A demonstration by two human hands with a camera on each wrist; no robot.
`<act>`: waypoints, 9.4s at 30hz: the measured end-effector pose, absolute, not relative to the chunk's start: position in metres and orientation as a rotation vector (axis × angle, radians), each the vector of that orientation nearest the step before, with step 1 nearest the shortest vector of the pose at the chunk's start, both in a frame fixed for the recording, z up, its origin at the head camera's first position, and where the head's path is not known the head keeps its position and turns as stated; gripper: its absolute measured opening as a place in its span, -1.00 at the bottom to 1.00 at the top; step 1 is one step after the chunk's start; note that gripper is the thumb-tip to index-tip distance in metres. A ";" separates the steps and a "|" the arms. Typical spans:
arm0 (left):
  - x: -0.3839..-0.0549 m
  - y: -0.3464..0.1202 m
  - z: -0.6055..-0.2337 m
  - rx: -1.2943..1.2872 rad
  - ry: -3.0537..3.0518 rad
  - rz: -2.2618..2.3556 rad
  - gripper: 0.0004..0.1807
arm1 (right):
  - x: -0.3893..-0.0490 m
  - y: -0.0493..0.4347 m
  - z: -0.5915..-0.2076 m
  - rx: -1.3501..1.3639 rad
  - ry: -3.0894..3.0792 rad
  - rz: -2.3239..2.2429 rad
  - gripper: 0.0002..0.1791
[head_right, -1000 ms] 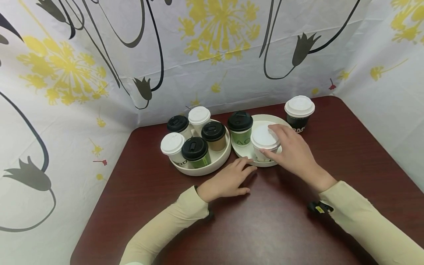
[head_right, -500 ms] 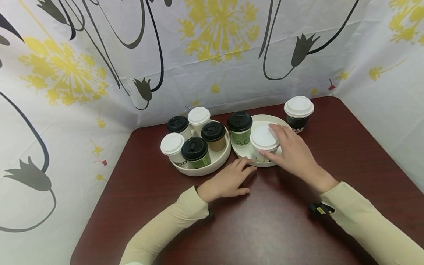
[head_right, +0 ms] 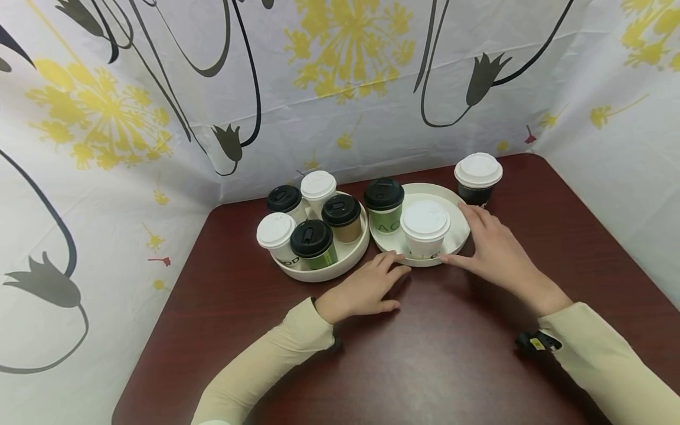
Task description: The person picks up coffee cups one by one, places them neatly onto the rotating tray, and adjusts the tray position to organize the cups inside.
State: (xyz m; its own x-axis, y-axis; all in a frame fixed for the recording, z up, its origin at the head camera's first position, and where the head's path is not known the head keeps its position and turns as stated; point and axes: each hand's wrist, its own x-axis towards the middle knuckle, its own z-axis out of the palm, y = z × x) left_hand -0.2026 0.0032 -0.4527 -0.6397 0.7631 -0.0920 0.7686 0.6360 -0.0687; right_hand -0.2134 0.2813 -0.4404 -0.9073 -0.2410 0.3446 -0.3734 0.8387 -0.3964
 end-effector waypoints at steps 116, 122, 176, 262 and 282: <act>-0.192 0.017 -0.460 1.350 2.769 -0.090 -0.12 | -0.287 0.324 -0.399 0.161 -2.635 0.690 -0.12; -0.193 0.014 -0.459 1.342 2.771 -0.073 -0.13 | -0.312 0.326 -0.400 0.141 -2.691 0.682 -0.11; -0.204 -0.002 -0.456 1.324 2.785 -0.074 -0.16 | -0.310 0.327 -0.388 0.209 -2.493 0.642 -0.19; -0.213 -0.016 -0.449 1.230 2.789 0.012 -0.18 | -0.237 0.253 -0.424 0.587 -2.501 0.553 -0.12; -0.198 -0.013 -0.423 1.400 2.841 -0.031 -0.19 | -0.234 0.252 -0.411 0.604 -2.487 0.525 -0.02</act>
